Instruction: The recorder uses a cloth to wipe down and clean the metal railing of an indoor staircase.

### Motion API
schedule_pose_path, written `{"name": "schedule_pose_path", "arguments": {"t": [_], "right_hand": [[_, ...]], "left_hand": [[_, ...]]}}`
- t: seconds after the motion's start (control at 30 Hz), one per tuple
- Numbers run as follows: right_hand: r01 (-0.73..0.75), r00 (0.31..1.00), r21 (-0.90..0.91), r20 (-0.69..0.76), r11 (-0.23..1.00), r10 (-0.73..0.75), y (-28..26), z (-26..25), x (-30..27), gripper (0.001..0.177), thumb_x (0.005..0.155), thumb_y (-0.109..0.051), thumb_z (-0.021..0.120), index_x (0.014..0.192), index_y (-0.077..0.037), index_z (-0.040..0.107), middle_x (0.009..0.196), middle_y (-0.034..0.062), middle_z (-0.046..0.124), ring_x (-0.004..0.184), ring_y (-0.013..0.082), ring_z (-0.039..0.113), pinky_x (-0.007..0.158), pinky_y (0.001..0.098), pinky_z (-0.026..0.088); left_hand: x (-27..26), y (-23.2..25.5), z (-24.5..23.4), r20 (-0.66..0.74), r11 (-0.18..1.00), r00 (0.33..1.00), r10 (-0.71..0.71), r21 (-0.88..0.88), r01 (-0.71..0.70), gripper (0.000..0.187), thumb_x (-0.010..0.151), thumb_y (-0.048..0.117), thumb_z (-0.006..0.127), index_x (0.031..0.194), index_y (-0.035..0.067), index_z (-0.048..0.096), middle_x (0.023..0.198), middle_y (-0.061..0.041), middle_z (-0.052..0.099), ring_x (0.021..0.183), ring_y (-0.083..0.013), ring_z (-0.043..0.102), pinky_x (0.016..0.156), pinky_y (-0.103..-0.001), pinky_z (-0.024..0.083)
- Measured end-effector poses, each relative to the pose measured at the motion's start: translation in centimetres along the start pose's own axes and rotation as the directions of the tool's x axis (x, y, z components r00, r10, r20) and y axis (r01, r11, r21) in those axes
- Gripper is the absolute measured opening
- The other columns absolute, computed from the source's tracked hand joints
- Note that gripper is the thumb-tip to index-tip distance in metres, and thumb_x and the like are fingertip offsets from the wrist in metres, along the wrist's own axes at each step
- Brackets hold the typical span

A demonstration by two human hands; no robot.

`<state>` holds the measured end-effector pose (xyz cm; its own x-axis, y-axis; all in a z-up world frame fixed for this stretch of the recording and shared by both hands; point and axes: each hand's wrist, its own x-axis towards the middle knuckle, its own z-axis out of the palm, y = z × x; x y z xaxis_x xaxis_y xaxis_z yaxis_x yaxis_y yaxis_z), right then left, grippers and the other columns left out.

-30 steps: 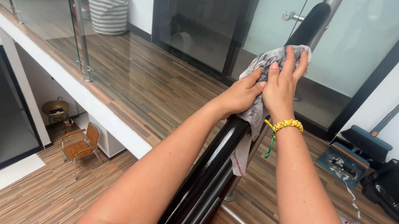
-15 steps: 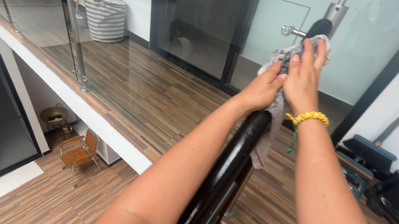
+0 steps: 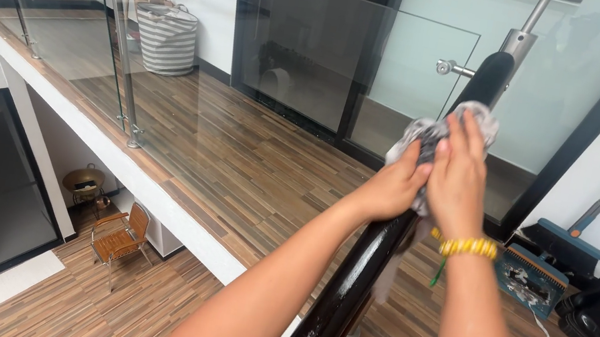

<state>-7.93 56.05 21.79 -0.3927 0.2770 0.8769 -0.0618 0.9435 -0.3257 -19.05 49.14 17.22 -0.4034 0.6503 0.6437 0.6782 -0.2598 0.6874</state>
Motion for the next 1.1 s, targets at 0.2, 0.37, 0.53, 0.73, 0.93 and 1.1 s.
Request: {"name": "schedule_pose_path", "arguments": {"t": [0.2,0.37,0.53,0.73,0.93,1.1], "right_hand": [[-0.043,0.998,0.147,-0.033,0.988,0.048,-3.8,-0.5,-4.5,0.045,0.108,-0.017,0.043,0.147,0.003,0.051,0.163,0.0228,0.035,0.146,0.0417,0.042,0.116,0.0425,0.037],[-0.001,0.996,0.158,-0.083,0.987,0.015,0.4,0.8,-0.9,0.041,0.112,-0.018,0.043,0.146,0.001,0.055,0.164,0.023,0.036,0.148,0.0412,0.041,0.119,0.0427,0.036],[-0.014,0.999,0.159,-0.049,0.987,0.022,4.2,0.2,6.0,0.04,0.109,-0.017,0.042,0.142,0.0,0.057,0.164,0.0213,0.037,0.146,0.0392,0.043,0.117,0.0415,0.038],[0.13,0.99,-0.014,0.048,0.991,-0.129,11.0,1.0,13.1,0.038,0.113,-0.018,0.044,0.142,0.001,0.058,0.161,0.0204,0.043,0.149,0.0406,0.043,0.123,0.0428,0.034],[0.061,0.995,0.108,-0.086,0.992,-0.051,15.1,3.8,13.5,0.051,0.115,-0.02,0.05,0.157,0.005,0.036,0.162,0.0323,0.027,0.15,0.0458,0.027,0.121,0.0447,0.027],[-0.27,0.951,0.171,-0.109,0.947,0.291,12.5,3.2,11.4,0.055,0.108,-0.028,0.051,0.155,-0.003,0.038,0.152,0.0241,0.05,0.139,0.0378,0.051,0.115,0.0405,0.04]], "left_hand": [[-5.5,4.1,-2.1,0.034,0.992,0.999,0.017,0.126,-0.021,0.07,0.105,0.027,0.048,0.153,-0.016,0.022,0.143,-0.04,0.049,0.139,-0.0446,0.049,0.112,-0.044,0.039],[-1.0,4.2,-1.1,-0.02,0.984,0.998,0.052,0.174,-0.048,0.065,0.104,0.024,0.049,0.149,-0.018,0.029,0.133,-0.041,0.055,0.129,-0.0474,0.055,0.108,-0.047,0.044],[7.0,3.2,0.1,-0.044,0.971,0.996,0.079,0.23,-0.067,0.061,0.101,0.023,0.047,0.146,-0.016,0.035,0.12,-0.038,0.063,0.117,-0.0492,0.061,0.101,-0.051,0.048],[12.1,4.4,1.1,-0.105,0.914,0.994,0.006,0.404,0.037,0.057,0.101,0.031,0.046,0.145,-0.006,0.039,0.129,-0.036,0.058,0.118,-0.0524,0.058,0.1,-0.056,0.046],[14.9,1.2,2.1,-0.094,0.959,0.994,-0.054,0.273,0.078,0.061,0.102,0.038,0.046,0.141,-0.008,0.038,0.135,-0.044,0.046,0.124,-0.058,0.05,0.106,-0.056,0.043],[14.0,1.3,2.2,-0.071,0.948,0.994,-0.088,0.3,0.106,0.064,0.102,0.041,0.046,0.137,-0.012,0.041,0.131,-0.039,0.057,0.128,-0.052,0.054,0.107,-0.054,0.044]]}}
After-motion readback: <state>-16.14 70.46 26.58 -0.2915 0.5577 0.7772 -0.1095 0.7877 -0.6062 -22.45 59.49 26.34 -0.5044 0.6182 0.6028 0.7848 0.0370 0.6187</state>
